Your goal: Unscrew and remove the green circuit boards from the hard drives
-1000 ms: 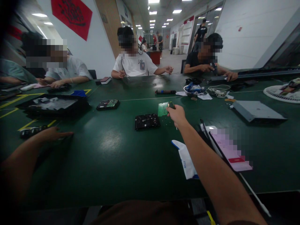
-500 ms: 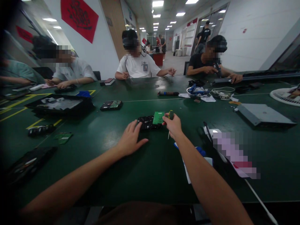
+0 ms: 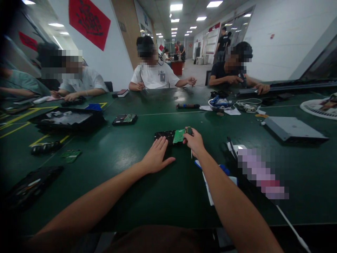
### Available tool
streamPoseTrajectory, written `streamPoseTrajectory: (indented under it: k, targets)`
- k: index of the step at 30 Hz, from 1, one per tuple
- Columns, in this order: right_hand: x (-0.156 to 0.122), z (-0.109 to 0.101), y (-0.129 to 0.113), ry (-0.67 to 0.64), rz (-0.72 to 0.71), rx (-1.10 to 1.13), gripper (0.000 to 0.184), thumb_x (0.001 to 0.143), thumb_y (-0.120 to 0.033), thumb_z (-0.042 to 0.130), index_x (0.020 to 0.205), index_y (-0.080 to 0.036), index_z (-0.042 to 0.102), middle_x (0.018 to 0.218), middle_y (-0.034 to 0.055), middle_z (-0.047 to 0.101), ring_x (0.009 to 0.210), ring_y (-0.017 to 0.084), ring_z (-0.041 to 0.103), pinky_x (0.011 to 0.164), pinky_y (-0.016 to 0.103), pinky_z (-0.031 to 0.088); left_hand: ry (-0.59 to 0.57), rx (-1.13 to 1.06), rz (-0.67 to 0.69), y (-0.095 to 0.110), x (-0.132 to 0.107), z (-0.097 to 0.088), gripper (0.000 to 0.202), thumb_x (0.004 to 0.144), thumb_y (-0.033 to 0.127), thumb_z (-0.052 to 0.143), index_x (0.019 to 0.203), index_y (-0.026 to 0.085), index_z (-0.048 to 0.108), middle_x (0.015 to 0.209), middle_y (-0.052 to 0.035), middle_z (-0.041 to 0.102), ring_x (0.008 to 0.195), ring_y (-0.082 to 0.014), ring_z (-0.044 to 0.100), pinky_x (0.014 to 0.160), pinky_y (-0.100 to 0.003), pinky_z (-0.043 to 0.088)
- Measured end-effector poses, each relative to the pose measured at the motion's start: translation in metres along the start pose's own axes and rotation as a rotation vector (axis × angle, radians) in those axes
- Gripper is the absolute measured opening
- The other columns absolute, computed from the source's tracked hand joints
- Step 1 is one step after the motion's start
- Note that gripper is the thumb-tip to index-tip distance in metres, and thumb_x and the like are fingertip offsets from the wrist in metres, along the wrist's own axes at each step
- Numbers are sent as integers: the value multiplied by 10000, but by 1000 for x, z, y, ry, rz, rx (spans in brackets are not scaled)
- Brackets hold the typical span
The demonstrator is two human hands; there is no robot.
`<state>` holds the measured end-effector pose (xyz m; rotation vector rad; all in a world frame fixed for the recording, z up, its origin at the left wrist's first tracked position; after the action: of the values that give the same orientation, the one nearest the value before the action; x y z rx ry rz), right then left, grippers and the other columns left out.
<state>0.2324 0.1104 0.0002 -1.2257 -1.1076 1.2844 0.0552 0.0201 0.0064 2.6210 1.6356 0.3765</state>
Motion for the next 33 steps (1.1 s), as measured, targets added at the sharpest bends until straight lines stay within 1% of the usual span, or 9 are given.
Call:
streamPoseTrajectory:
  k: [6, 10, 14, 18, 22, 24, 26, 30, 33]
  targets:
    - [-5, 5, -2, -77, 8, -13, 445, 781, -258, 734, 1216, -222, 646, 748, -23, 602, 510, 80, 501, 388, 174, 274, -16, -71, 120, -6, -10, -12, 887, 945, 733, 428, 1557, 96, 360, 1677, -185, 253, 1574, -317, 192, 1291, -504, 184]
    - [-9, 15, -2, -146, -14, -43, 426, 787, -286, 749, 1193, -208, 647, 734, -42, 576, 477, 57, 425, 400, 179, 277, -1, -93, 117, -12, -9, -14, 713, 980, 610, 478, 1478, 100, 471, 1650, -175, 331, 1562, -295, 246, 1288, -482, 223]
    - [-9, 15, -2, -113, -82, -215, 433, 790, -338, 751, 1196, -215, 666, 783, -15, 634, 535, 92, 499, 463, 214, 388, 31, -95, 100, -14, -6, -15, 600, 990, 533, 497, 1399, 96, 540, 1616, -176, 394, 1542, -294, 301, 1283, -472, 254]
    - [-9, 9, -11, -41, -219, -485, 402, 821, -388, 723, 1190, -229, 701, 874, 27, 708, 677, 162, 614, 608, 291, 491, 58, -105, 98, -16, -4, -15, 496, 993, 490, 503, 1322, 128, 586, 1585, -156, 448, 1518, -290, 355, 1261, -480, 312]
    - [-12, 9, -24, 10, -376, -708, 335, 839, -397, 706, 1132, -235, 736, 977, 39, 754, 856, 212, 675, 787, 339, 500, 113, -107, 94, -18, -2, -16, 438, 991, 447, 513, 1286, 131, 588, 1543, -170, 495, 1484, -296, 411, 1244, -491, 348]
    - [-13, 10, -28, 15, -422, -746, 322, 855, -393, 687, 1135, -240, 733, 1029, 38, 761, 911, 215, 681, 821, 335, 487, 144, -115, 92, -17, -2, -18, 431, 988, 421, 523, 1312, 139, 563, 1521, -170, 518, 1460, -292, 445, 1228, -496, 374]
    - [-12, 8, -27, 32, -432, -752, 309, 868, -385, 664, 1130, -235, 730, 1028, 37, 762, 905, 208, 680, 806, 321, 478, 165, -120, 94, -16, -2, -19, 437, 985, 400, 529, 1341, 147, 540, 1502, -166, 535, 1437, -289, 472, 1213, -498, 397]
    - [-7, 1, -20, 78, -361, -756, 293, 854, -401, 664, 1061, -206, 734, 930, 37, 750, 809, 196, 655, 717, 297, 455, 175, -121, 115, -15, -3, -20, 448, 980, 360, 533, 1378, 154, 522, 1490, -157, 545, 1423, -288, 485, 1207, -504, 401]
    - [-5, 2, -16, 54, -328, -768, 280, 852, -415, 663, 1021, -202, 730, 899, 33, 740, 772, 189, 640, 675, 287, 433, 175, -115, 128, -14, -3, -20, 500, 984, 363, 527, 1437, 154, 492, 1506, -152, 531, 1434, -287, 467, 1215, -502, 385]
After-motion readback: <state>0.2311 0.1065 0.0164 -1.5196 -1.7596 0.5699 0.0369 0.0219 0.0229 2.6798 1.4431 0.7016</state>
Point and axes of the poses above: each hand's wrist, its own x-axis towards the middle knuckle, its own z-axis out of the palm, y = z × x, the point moved 9 cm from there along x, towards the middle knuckle
